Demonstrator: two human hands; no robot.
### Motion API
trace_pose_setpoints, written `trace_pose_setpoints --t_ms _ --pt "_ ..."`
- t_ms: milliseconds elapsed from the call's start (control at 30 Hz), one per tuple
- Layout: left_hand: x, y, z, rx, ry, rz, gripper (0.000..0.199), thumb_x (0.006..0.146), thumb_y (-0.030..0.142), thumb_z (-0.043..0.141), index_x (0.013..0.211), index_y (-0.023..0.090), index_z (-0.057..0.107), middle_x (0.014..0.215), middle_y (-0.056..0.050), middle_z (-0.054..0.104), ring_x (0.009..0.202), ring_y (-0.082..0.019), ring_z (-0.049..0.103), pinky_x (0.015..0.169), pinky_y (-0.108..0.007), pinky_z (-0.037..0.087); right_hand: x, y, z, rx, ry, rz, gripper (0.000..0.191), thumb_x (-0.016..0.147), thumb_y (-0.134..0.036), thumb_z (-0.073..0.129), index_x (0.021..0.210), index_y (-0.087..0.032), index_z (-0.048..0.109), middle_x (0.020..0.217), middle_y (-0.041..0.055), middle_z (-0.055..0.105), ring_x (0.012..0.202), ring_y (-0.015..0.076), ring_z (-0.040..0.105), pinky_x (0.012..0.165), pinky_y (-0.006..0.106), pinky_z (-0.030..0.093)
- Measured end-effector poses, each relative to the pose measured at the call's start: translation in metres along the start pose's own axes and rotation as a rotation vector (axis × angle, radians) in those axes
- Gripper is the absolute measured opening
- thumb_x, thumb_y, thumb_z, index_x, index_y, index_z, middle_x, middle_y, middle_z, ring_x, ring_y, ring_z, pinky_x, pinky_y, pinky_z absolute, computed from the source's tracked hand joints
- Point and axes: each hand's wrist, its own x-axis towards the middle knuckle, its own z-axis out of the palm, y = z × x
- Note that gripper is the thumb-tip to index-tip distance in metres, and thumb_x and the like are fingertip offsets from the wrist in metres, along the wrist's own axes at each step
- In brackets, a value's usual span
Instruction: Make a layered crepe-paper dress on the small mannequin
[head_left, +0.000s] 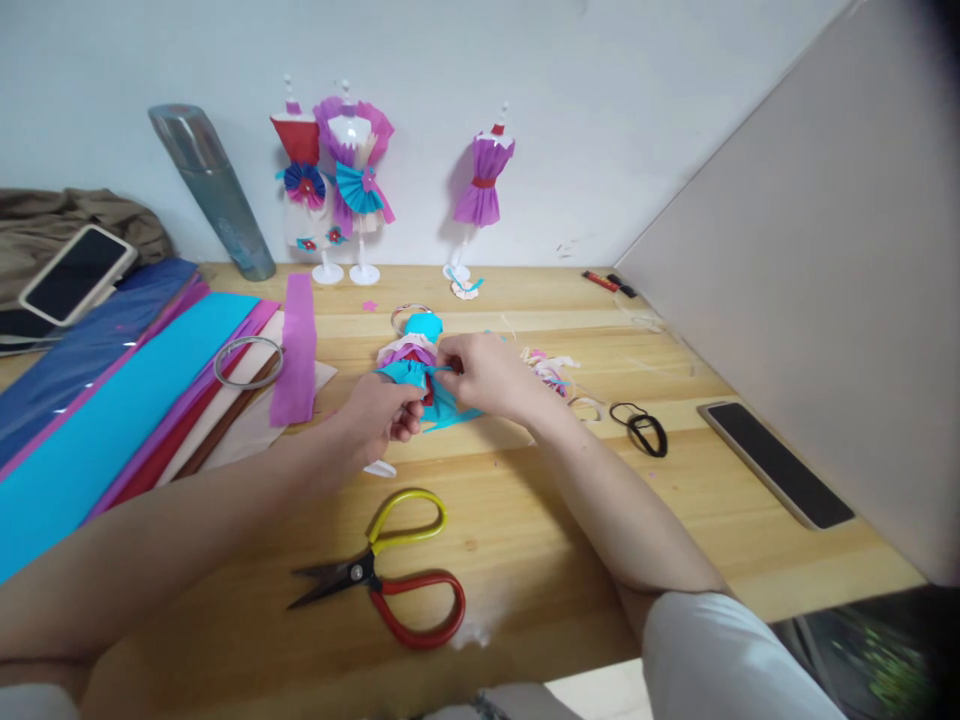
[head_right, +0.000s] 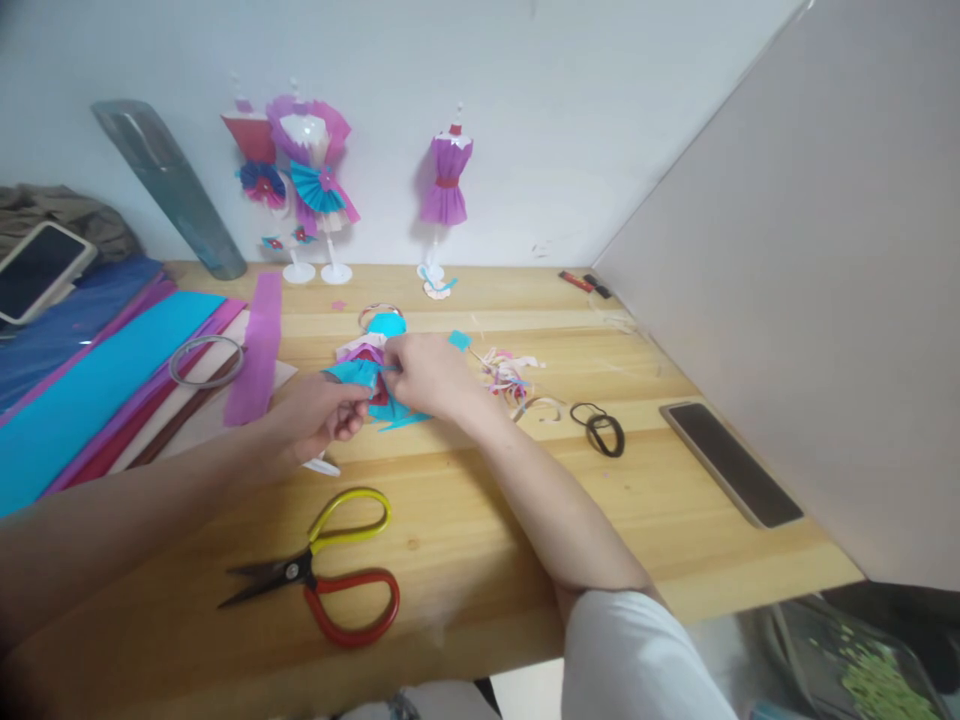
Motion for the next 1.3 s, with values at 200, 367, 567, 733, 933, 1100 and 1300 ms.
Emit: trace_pose_setpoints --t_ms 200,367,567,733,933,1100,1300 --pt "-0.002 0.000 0.002 0.006 -0.006 0.024 0.036 0.086 0.000 0.055 0.053 0.014 0.052 0.042 0.002 0.050 0.032 -0.006 0.042 0.035 -0.017 0.026 -0.001 -0.004 -0.003 0.090 -0.041 0.002 0.018 0.080 -0.011 0.059 0.087 -0.016 0.075 0.082 0.0061 0.075 0.071 0.0158 0.059 0.063 0.026 0.035" --pt "-0.002 0.000 0.003 0.013 0.002 0.019 0.035 0.084 -0.002 0.056 0.053 0.014 0.053 0.041 0.002 0.050 0.032 -0.006 0.042 0.036 -0.017 0.026 -0.002 -0.006 -0.003 0.125 -0.051 -0.033 0.019 0.081 -0.010 0.059 0.083 -0.015 0.077 0.073 0.0031 0.071 0.062 0.0131 0.053 0.061 0.025 0.033" --pt "-0.003 0.001 0.004 0.011 0.012 0.018 0.041 0.088 -0.001 0.050 0.050 0.014 0.052 0.041 0.001 0.049 0.032 -0.006 0.042 0.035 -0.019 0.026 -0.001 -0.006 -0.002 0.094 -0.075 -0.051 0.020 0.081 -0.011 0.059 0.085 -0.017 0.078 0.072 0.0027 0.071 0.062 0.0132 0.053 0.061 0.026 0.032" --pt "-0.005 0.001 0.004 0.007 0.006 0.031 0.040 0.086 -0.002 0.053 0.049 0.014 0.051 0.042 0.001 0.050 0.033 -0.006 0.042 0.036 -0.019 0.026 -0.002 -0.004 -0.004 0.125 -0.113 -0.056 0.014 0.082 -0.019 0.064 0.086 -0.018 0.077 0.072 0.0014 0.069 0.063 0.0132 0.052 0.061 0.026 0.031" --pt "-0.006 0.001 0.003 0.031 0.010 0.034 0.042 0.087 -0.002 0.050 0.049 0.015 0.051 0.042 0.001 0.049 0.035 -0.006 0.041 0.037 -0.019 0.026 -0.003 0.003 -0.008 0.291 -0.201 -0.122 0.015 0.086 -0.020 0.058 0.074 -0.016 0.068 0.065 -0.0028 0.057 0.061 0.0111 0.046 0.060 0.025 0.031" --pt "-0.004 -0.001 0.002 0.031 -0.004 0.015 0.043 0.089 0.002 0.052 0.049 0.014 0.050 0.043 0.000 0.050 0.034 -0.006 0.042 0.036 -0.019 0.026 0.002 0.015 -0.003 0.381 -0.125 -0.179 0.022 0.086 -0.014 0.050 0.065 -0.017 0.055 0.064 -0.0037 0.047 0.062 0.0102 0.042 0.062 0.025 0.030" --pt "-0.005 0.000 0.003 0.034 -0.008 0.006 0.038 0.088 -0.001 0.049 0.053 0.014 0.051 0.045 0.001 0.051 0.034 -0.006 0.042 0.037 -0.019 0.025 0.006 0.018 0.004 0.412 -0.207 -0.232 0.017 0.081 -0.011 0.050 0.072 -0.015 0.063 0.067 -0.0023 0.052 0.064 0.0111 0.043 0.063 0.025 0.032"
